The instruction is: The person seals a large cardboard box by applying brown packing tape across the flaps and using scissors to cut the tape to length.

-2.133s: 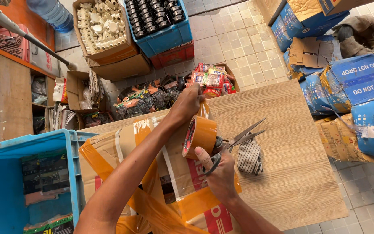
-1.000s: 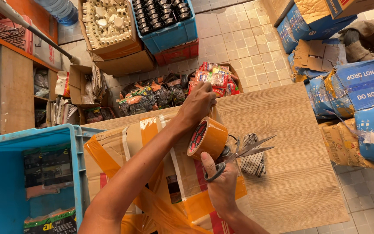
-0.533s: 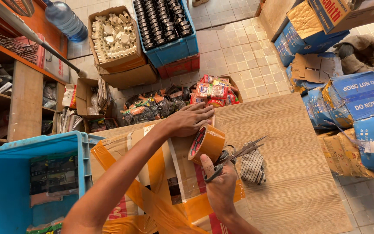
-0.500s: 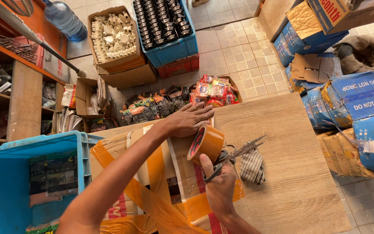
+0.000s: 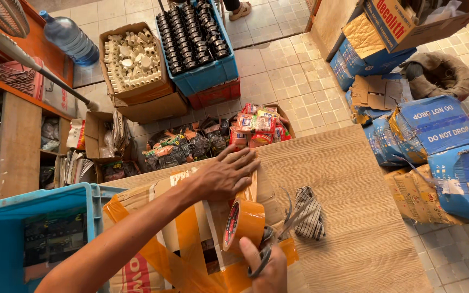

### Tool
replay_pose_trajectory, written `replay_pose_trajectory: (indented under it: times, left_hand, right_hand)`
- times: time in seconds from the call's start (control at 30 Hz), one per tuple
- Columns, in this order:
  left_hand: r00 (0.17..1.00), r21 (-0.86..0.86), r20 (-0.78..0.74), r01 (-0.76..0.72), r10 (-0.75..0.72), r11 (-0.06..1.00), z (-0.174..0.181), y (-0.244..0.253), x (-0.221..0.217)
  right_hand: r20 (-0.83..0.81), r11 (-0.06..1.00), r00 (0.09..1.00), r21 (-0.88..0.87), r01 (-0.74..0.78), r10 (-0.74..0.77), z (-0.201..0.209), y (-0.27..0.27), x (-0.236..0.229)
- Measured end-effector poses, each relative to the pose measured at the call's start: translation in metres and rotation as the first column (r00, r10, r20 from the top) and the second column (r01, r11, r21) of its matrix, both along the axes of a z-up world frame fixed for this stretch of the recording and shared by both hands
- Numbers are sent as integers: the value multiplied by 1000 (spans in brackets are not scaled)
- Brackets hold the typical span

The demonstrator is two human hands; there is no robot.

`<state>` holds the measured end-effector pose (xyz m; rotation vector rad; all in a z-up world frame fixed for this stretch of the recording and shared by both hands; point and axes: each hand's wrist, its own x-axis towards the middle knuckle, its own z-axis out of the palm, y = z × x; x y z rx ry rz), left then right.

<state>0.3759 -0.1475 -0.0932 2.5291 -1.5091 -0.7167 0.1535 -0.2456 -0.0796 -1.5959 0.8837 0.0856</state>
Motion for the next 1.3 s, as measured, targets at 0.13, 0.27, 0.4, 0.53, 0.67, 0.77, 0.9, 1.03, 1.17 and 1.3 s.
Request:
replay_pose_trajectory:
  times: [0.13,0.27,0.4,0.53,0.67,0.77,0.9,1.03,1.17,1.3]
  left_hand:
    - [996,-132,49,78,-73,988,-11,12,-9]
    - [998,-136,23,61,-58,989,-10,13,-8]
    - [996,-157,49,75,-68,985,-26,12,-8]
    - [999,-43,23,38,-37,998,0,3,-12]
    - [1000,87,-7,-4,5,996,-2,-6,-24]
    - [999,61,3,43,-43,997,6,0,-34]
    - [997,67,-49,65,-62,996,15,8,-49]
    - [996,152,-78,60,-48,987,34,14,-63]
    - [996,167,-45,81,-75,983,25,23,-70]
    - [995,217,-86,67,-49,974,40,29,-90]
  right_hand:
    - [149,978,987,206,36,-67,-5,6,-9]
    - [174,977,978,201,78,-114,8,8,-1]
    - [232,920,954,382,90,-190,-15,31,-30]
    - [-136,859,961,430,278,-243,14,33,-27]
    - [-165,993,979,1,120,-118,-57,38,-67]
    - [-143,739,844,423,524,-516,-2,46,-50]
    - [-290,474,745,622,624,-601,38,51,-49]
    - [130,785,895,544,295,-426,24,55,-70]
    - [4,594,812,684,423,-584,20,71,-90]
    - [63,604,807,698,386,-587,26,78,-102]
